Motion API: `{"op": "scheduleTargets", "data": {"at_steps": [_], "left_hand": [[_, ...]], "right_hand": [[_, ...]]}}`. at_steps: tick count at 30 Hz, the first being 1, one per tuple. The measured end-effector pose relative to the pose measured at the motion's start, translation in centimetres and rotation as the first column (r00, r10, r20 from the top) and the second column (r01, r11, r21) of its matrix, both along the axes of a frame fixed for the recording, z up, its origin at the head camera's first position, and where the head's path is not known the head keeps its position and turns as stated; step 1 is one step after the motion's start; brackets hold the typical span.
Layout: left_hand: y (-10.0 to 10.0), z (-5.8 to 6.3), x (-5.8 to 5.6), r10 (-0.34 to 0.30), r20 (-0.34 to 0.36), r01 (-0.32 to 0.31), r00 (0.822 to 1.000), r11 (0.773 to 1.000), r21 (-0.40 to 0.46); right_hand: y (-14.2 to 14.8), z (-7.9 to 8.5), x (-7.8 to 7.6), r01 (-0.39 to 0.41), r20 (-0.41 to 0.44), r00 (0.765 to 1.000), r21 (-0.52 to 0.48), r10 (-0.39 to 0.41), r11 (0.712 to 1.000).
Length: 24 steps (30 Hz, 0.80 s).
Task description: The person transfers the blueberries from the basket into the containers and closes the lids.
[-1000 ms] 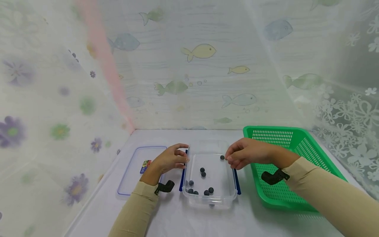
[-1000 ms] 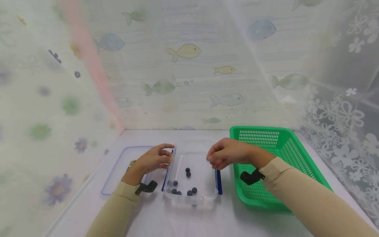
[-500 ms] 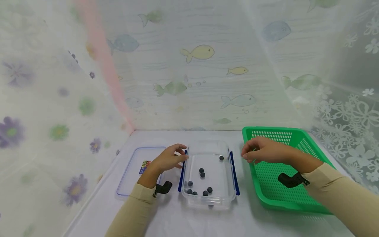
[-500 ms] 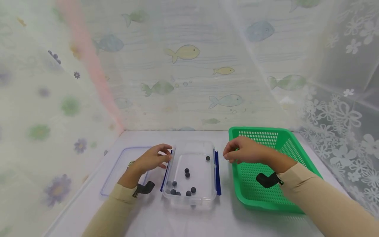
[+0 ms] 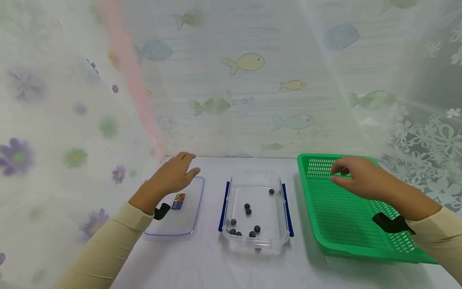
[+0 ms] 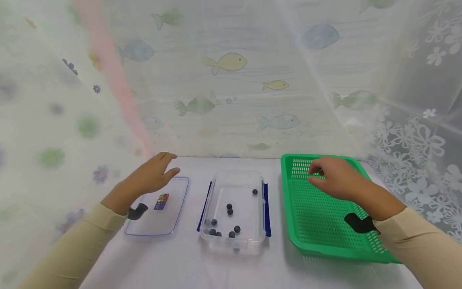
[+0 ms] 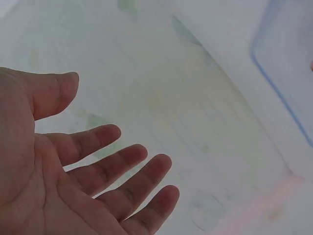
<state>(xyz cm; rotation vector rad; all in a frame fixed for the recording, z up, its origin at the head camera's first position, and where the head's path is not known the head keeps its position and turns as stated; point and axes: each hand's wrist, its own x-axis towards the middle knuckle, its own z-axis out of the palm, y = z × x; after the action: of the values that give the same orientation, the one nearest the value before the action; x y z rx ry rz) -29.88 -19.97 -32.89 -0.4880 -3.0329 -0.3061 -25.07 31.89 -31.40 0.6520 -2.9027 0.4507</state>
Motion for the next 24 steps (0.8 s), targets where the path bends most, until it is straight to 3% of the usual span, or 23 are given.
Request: {"op": "scheduleTargets", "data": {"at_steps": [3,6,14,17,20,24], "left_hand": [[-2.2,-0.1,-0.1,0.061,0.040,-0.061,0.997,0.998,-0.017],[-4.8,-1.4,-0.5,0.129,0.098,-0.126,0.987,0.991,-0.038],[-10.9,-6.4,-1.6,0.263,0.305,-0.251,0.915,0.965,-0.077],[-12.3,-7.6,-1.9,0.294,0.339,-0.291,0.894,0.955,-0.060],[-13.2,-8.4,-2.0,0.307,0.355,-0.319,0.883,0.947,-0.025],[-13.6,-9.5,-2.0,0.316,0.356,-0.350,0.879,0.936,0.035]], "right_hand": [[0.3,-0.2,-0.3,0.001,0.005,1.000,0.029,-0.001,1.000],[0.3,-0.3,-0.7,-0.009,0.007,1.000,0.053,0.008,0.999],[-0.8,-0.3,-1.7,-0.027,0.023,0.999,0.093,0.025,0.995],[-1.8,-0.5,-2.5,-0.038,0.044,0.998,0.081,0.035,0.996],[-3.4,-0.7,-3.3,-0.054,0.070,0.996,0.058,0.050,0.997],[-6.7,-0.7,-4.2,-0.072,0.088,0.994,0.052,0.067,0.996]]}}
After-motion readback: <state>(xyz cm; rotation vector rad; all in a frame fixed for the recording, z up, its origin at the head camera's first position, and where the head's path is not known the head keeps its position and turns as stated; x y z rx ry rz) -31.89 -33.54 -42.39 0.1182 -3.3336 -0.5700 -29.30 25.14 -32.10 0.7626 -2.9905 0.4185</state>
